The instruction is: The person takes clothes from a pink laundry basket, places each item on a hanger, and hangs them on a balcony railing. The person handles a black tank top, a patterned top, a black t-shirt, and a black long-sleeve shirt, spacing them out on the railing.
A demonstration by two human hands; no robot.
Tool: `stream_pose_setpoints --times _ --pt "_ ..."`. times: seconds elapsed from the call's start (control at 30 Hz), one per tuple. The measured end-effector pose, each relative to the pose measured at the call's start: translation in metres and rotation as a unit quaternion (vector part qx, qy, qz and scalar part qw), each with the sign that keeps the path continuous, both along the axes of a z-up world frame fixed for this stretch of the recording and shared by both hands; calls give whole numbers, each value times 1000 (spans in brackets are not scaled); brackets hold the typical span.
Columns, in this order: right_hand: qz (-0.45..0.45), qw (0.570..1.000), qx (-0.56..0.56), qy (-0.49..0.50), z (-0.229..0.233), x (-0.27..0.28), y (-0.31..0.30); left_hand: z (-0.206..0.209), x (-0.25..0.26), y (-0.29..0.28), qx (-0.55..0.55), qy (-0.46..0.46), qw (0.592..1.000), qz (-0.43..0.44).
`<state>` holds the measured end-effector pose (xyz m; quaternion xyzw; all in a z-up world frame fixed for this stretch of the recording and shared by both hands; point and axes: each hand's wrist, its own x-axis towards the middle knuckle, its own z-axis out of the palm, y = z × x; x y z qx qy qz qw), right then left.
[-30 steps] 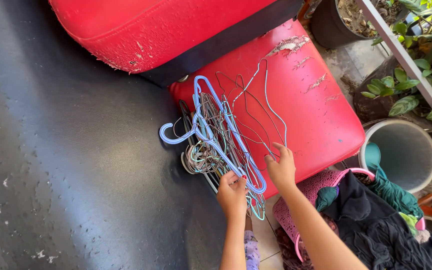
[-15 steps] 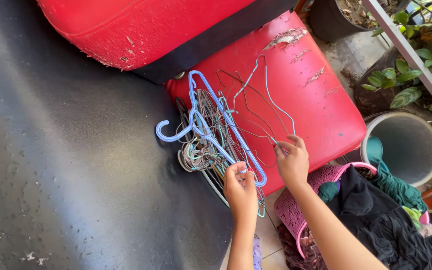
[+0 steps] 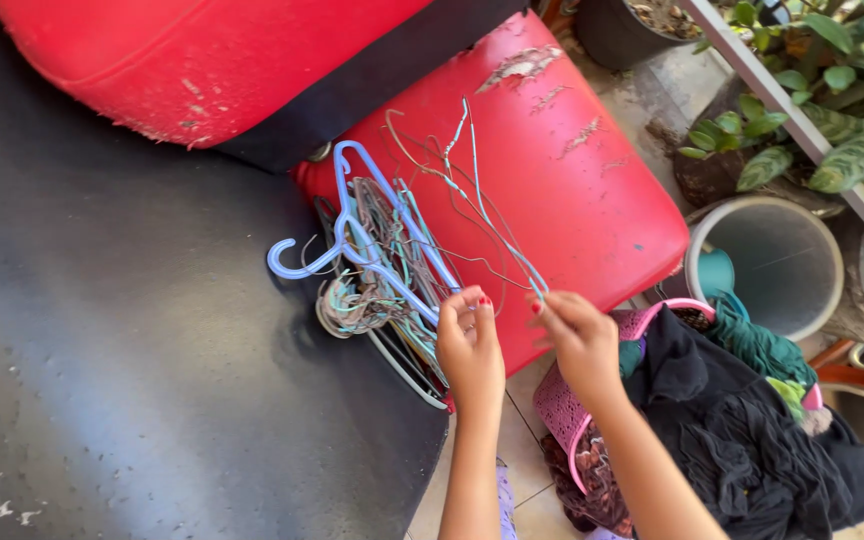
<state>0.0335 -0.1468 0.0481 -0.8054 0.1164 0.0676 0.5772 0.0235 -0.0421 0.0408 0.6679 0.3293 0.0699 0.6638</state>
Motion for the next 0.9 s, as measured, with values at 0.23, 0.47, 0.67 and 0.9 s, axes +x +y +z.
stream_pose_setpoints --times 0.23,0.47,0.67,0.9 --pt "-34 998 57 10 19 -77 -49 50 14 -29 -73 -145 986 -33" --pt "-81 995 -50 -10 1 -156 -130 75 -18 -119 -21 -92 976 -198" --pt "-259 937 -101 211 -44 -216 -216 99 -62 -223 -116 -147 897 -399" --pt "-377 894 110 217 -34 -255 -294 -24 -112 -291 4 -16 913 -407"
